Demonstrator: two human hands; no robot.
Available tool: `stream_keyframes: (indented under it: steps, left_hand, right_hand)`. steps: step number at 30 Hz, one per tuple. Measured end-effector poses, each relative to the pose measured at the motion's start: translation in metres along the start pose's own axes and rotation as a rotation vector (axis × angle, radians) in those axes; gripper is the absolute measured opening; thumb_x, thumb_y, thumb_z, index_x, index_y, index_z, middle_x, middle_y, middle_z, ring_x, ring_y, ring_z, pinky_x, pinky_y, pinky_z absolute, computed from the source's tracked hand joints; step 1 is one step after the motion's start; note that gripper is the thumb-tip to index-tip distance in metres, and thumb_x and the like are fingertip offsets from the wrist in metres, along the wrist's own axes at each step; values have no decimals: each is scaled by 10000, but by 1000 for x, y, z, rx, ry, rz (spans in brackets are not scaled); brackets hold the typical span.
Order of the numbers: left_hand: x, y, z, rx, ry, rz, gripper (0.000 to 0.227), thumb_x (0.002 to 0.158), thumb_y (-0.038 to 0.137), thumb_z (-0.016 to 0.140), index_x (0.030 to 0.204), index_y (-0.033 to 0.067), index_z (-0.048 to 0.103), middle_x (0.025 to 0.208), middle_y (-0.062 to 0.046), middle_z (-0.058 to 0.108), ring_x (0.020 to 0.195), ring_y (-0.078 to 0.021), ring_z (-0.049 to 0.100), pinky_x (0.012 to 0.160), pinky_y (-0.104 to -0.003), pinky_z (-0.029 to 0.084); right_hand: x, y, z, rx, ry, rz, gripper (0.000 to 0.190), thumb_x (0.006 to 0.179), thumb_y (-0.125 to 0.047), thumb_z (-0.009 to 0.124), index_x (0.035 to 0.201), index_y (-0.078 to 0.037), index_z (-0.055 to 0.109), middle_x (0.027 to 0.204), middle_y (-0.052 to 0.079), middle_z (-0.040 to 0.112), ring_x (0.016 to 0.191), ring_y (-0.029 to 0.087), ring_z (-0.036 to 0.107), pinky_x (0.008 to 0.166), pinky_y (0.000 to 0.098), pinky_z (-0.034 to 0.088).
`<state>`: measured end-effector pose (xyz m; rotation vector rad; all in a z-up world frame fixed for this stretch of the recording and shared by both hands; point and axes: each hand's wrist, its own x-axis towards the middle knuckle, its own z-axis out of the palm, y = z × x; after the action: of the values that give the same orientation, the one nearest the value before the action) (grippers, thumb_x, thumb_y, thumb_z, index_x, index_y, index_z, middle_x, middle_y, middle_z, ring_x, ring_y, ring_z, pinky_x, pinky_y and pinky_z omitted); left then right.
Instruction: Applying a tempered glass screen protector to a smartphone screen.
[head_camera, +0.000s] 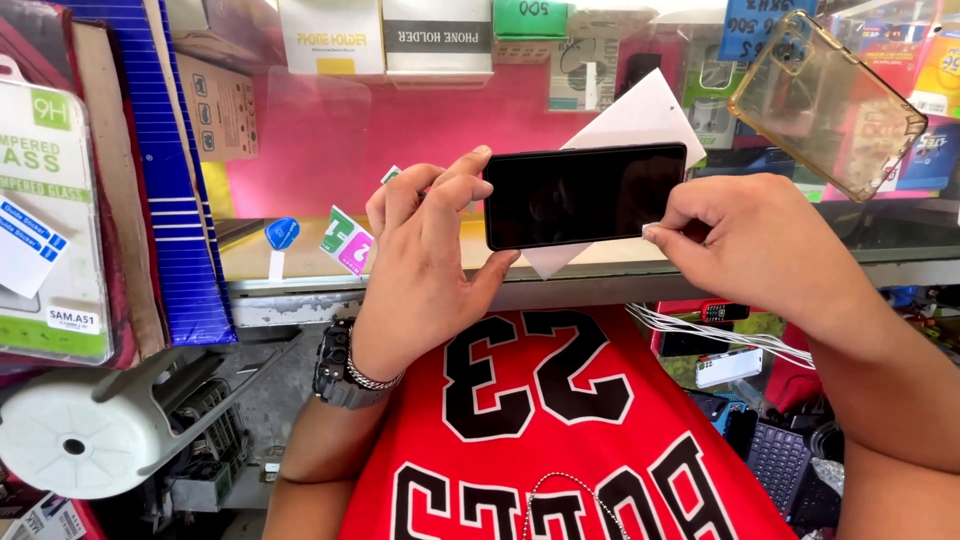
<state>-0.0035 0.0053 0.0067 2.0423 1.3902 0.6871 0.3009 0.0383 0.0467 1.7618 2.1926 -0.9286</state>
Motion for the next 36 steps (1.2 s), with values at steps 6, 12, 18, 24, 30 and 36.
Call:
stream_keyframes:
  steps: [6,12,18,24,30,36]
  left_hand:
    - [-1,0,-1,13,-13,0,618,835,224,887,1267,119,457,1542,-40,514,1240,-316,482,1039,-482,340]
    - [0,0,-9,-71,-34,5,584,766,103,724,1289,104,464,1521,-79,534,1267,-311,491,1068,-472,333]
    - [-2,-3,-9,-72,-37,37,609,736,68,680,1302,100,458,1521,-86,520,1259,-320,516,1023,-486,365]
    - [-4,-5,-9,-94,-35,32,611,732,55,672,1301,108,457,1527,-90,515,1269,-326,514,1065,-499,352]
    - [-4,-5,-11,-91,-38,45,609,722,47,668,1291,96,457,1519,-100,508,1263,-335,513,1070,-497,354]
    - [-5,-6,-12,-104,-31,64,613,725,40,667,1298,89,455,1515,-126,510,1249,-345,514,1069,-497,353]
  right_hand:
    - [11,-21,0,-34,-86,55,307,909,-294,709,646,-162,619,520,-23,618,548,165,573,595,334,431]
    - [25,-42,3,-43,-114,-12,267,892,-301,707,659,-187,648,502,-43,641,528,163,607,603,337,460]
    - [31,-65,10,-58,-119,-11,298,882,-325,705,647,-188,584,476,-39,588,535,180,576,577,359,425]
    - [38,-84,14,-69,-131,-59,295,865,-306,693,635,-172,567,476,-31,589,548,198,586,576,372,438]
    - [42,-97,22,-86,-122,-78,298,868,-343,676,647,-166,582,490,-10,593,568,231,591,569,398,438]
    - [46,-106,28,-105,-104,-108,250,868,-310,661,663,-175,615,518,-4,617,565,253,596,566,402,456]
